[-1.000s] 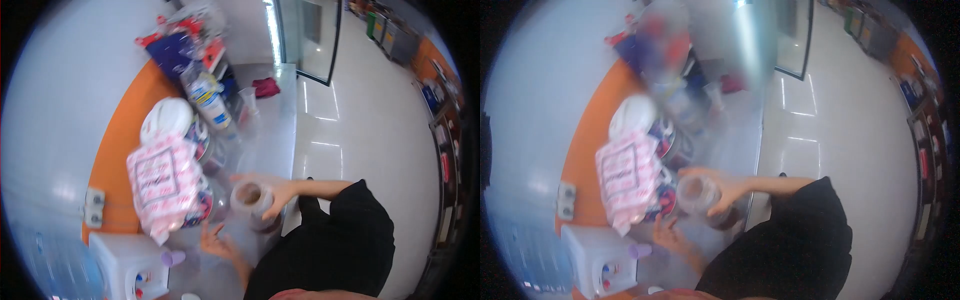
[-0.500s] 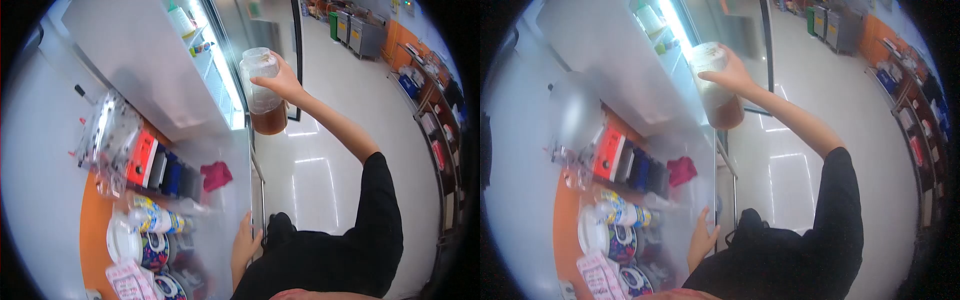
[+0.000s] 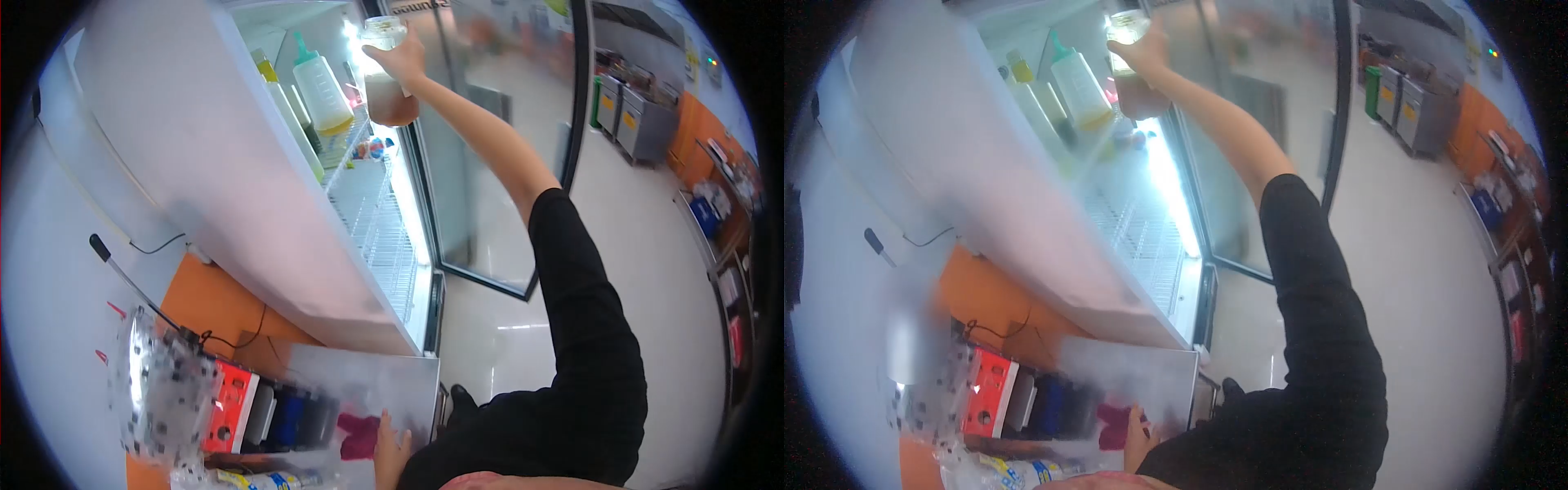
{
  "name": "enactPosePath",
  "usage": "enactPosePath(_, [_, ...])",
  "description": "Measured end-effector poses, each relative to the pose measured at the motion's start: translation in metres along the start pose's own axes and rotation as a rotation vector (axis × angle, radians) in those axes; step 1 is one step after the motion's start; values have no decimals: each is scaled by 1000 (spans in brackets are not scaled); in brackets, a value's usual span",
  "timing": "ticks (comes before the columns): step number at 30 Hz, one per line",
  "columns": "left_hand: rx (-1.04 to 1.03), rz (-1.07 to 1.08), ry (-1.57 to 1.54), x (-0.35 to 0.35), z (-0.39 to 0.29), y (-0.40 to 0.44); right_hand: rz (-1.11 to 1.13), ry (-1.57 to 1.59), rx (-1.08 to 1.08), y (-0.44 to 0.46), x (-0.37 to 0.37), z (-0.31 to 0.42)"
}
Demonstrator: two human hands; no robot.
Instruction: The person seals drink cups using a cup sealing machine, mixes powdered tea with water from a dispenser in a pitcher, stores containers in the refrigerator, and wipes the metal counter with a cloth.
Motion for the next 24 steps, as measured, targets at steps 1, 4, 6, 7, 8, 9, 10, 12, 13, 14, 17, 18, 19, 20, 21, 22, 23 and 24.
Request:
enactPosePath(1, [0,-6,1,-4,-4,16,-4,16,13,25,-25,-30])
enactPosePath(4, [24,-59,2,-14,-6,48,-120,-56,143,56,-69,-65])
enactPosePath(6, [65,-115,-7,-23,-7,64,-32,-63,47,83,-100,-90])
enactPosePath(7, [89,-142,-10,-29,-7,69,23,-56,7,87,-109,-95])
enactPosePath(8, [115,-168,-6,-35,-9,73,82,-52,-46,86,-117,-102])
enactPosePath(9, [142,-198,-3,-37,-13,81,108,-89,-36,92,-127,-108])
enactPosePath(10, [165,-225,2,-42,-18,86,186,-53,-76,91,-136,-119])
enactPosePath(12, [202,-288,-2,-53,-30,95,336,39,-125,97,-150,-123])
enactPosePath(13, [218,-321,0,-61,-35,101,382,-6,-147,104,-170,-137])
enactPosePath(14, [230,-351,-2,-68,-41,106,449,110,-162,95,-167,-129])
enactPosePath(17, [241,-413,22,-91,-55,114,526,280,-185,79,-178,-133])
enactPosePath(18, [235,-432,35,-98,-59,117,529,262,-165,80,-185,-138])
enactPosePath(19, [221,-447,60,-107,-62,117,533,240,-144,81,-190,-143])
enactPosePath(20, [201,-462,85,-114,-65,119,551,259,-178,83,-194,-148])
enactPosePath(21, [172,-473,94,-120,-66,122,569,276,-214,84,-198,-153])
enactPosePath(22, [142,-475,99,-126,-65,124,545,305,-209,83,-184,-152])
enactPosePath(23, [118,-469,35,-131,-60,130,522,333,-203,82,-169,-150])
enactPosePath(24, [96,-461,-30,-136,-54,135,498,361,-197,81,-155,-148])
Point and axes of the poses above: each hand's wrist, its own y-axis towards the middle knuckle, its own x-axis out of the back of the hand, z = x × y, the point moved 3 cm from there along y, towards the middle knuckle, and after that the axes turned 9 degrees about -x, right-handed, at the moved point
